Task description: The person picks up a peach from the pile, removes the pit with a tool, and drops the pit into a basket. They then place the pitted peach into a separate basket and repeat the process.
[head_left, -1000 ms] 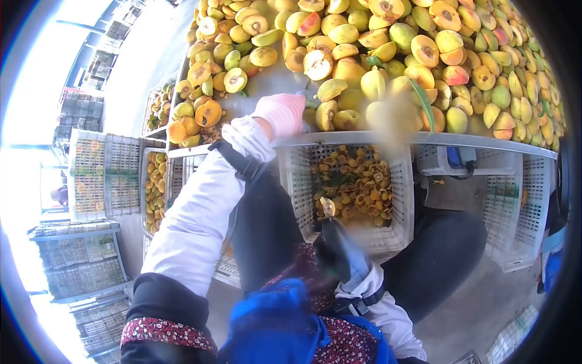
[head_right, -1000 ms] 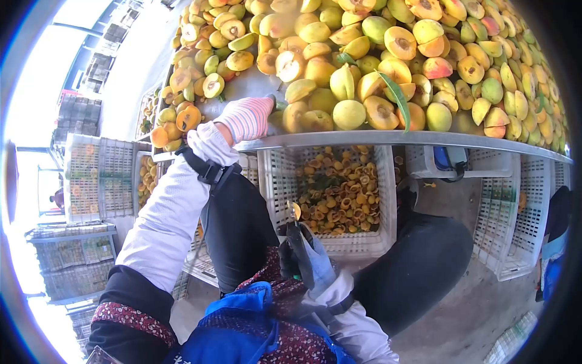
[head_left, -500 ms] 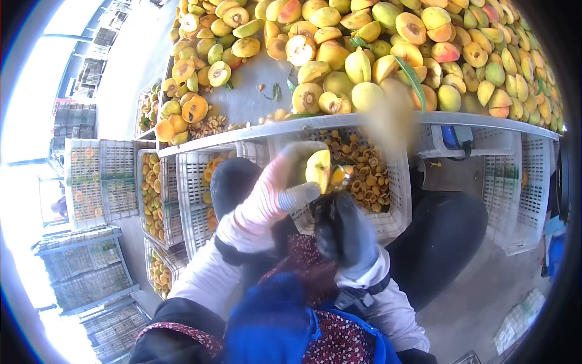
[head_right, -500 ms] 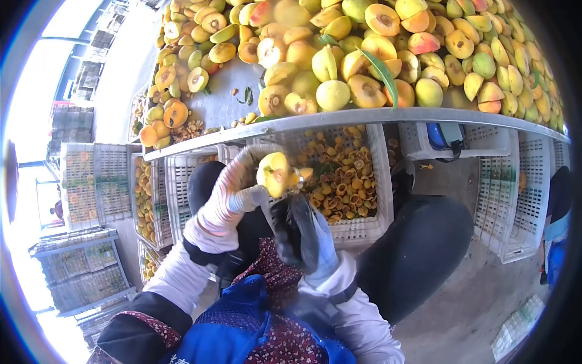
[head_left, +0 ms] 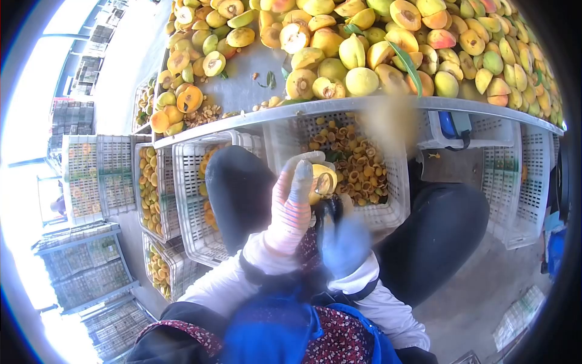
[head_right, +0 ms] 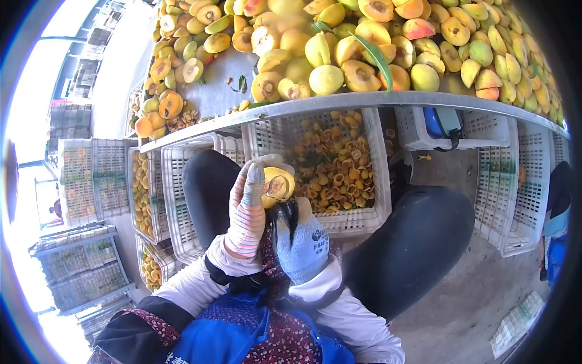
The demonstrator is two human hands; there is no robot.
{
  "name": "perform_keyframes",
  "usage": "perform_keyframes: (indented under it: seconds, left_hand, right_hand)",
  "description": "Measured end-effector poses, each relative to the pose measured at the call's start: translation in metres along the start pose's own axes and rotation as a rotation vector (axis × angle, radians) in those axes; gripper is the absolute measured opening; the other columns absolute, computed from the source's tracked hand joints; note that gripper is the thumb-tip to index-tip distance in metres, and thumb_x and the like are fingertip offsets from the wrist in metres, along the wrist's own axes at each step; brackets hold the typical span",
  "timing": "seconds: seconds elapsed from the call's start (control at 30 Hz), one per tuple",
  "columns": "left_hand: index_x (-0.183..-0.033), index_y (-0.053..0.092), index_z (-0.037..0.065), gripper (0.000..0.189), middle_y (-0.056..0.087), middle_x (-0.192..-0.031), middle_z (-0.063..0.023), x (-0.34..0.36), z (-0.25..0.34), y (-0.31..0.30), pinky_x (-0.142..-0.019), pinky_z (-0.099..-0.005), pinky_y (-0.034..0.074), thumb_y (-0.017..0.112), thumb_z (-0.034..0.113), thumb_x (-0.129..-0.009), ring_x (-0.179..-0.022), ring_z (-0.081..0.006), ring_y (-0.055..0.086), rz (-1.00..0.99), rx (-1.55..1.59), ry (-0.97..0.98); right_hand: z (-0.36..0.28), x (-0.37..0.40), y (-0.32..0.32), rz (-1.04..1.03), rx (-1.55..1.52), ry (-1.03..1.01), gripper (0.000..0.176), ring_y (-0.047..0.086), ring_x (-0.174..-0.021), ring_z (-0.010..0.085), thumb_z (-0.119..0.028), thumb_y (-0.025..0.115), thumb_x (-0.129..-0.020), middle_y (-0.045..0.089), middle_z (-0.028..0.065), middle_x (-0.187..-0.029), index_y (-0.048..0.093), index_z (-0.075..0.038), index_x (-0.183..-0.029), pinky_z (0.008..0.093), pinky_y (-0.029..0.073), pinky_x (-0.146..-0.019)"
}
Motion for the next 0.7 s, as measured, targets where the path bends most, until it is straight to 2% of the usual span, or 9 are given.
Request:
perform_keyframes:
  seconds: [0.13,0.3,0.4,0.6,0.7]
  left_hand:
    - [-0.105,0.06,0.001,0.032,0.064,-0.09,-0.0068,-0.001,-0.004,0.001,-0.077,-0.0234,0.046,0.051,0.031,-0.097,-0.083,-0.0109,0.058,-0.014,-0.095,0.023]
    - [-0.103,0.061,0.001,0.031,0.063,-0.088,-0.0055,0.002,-0.006,0.0,-0.074,-0.0229,0.045,0.05,0.029,-0.097,-0.079,-0.0102,0.056,-0.038,-0.185,0.032]
    - [-0.102,0.061,0.002,0.03,0.062,-0.087,-0.0046,0.008,-0.003,0.007,-0.072,-0.0227,0.045,0.05,0.029,-0.097,-0.078,-0.0096,0.055,0.047,-0.098,0.082]
    - [-0.101,0.062,0.001,0.026,0.062,-0.085,-0.0031,0.008,0.001,0.011,-0.069,-0.0221,0.044,0.049,0.024,-0.098,-0.075,-0.0084,0.054,0.016,-0.19,0.17]
    - [-0.099,0.062,0.001,0.025,0.061,-0.083,-0.003,0.006,-0.002,0.012,-0.067,-0.0211,0.043,0.049,0.022,-0.097,-0.073,-0.0069,0.052,-0.017,-0.207,0.089]
  right_hand:
    - [0.003,0.009,0.007,0.024,0.144,-0.136,0.024,0.057,-0.067,0.0421,-0.024,0.053,-0.092,0.059,0.0212,-0.076,0.05,-0.003,-0.101,0.047,0.044,-0.056]
    - [0.007,0.004,0.004,-0.12,-0.117,0.065,0.023,0.057,-0.071,0.043,-0.024,0.052,-0.092,0.058,0.0223,-0.078,0.05,-0.003,-0.101,0.0464,0.044,-0.059]
    - [0.006,0.004,0.003,-0.108,-0.175,0.126,0.022,0.057,-0.073,0.0434,-0.024,0.051,-0.092,0.058,0.0229,-0.079,0.05,-0.003,-0.1,0.0463,0.044,-0.06]
    - [0.005,0.005,0.003,-0.056,-0.266,0.121,0.022,0.058,-0.074,0.0433,-0.023,0.05,-0.093,0.058,0.0227,-0.08,0.05,-0.002,-0.102,0.0459,0.044,-0.062]
    - [0.015,0.008,0.008,-0.137,-0.335,0.097,0.024,0.058,-0.075,0.0428,-0.022,0.05,-0.093,0.059,0.0228,-0.081,0.051,-0.002,-0.105,0.0454,0.045,-0.063]
Point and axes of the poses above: each hand's wrist, its own x-axis away from the middle knuckle, its own y-axis out of the palm, z = x × y, the point moved 6 cm from there along -x, towards the middle knuckle
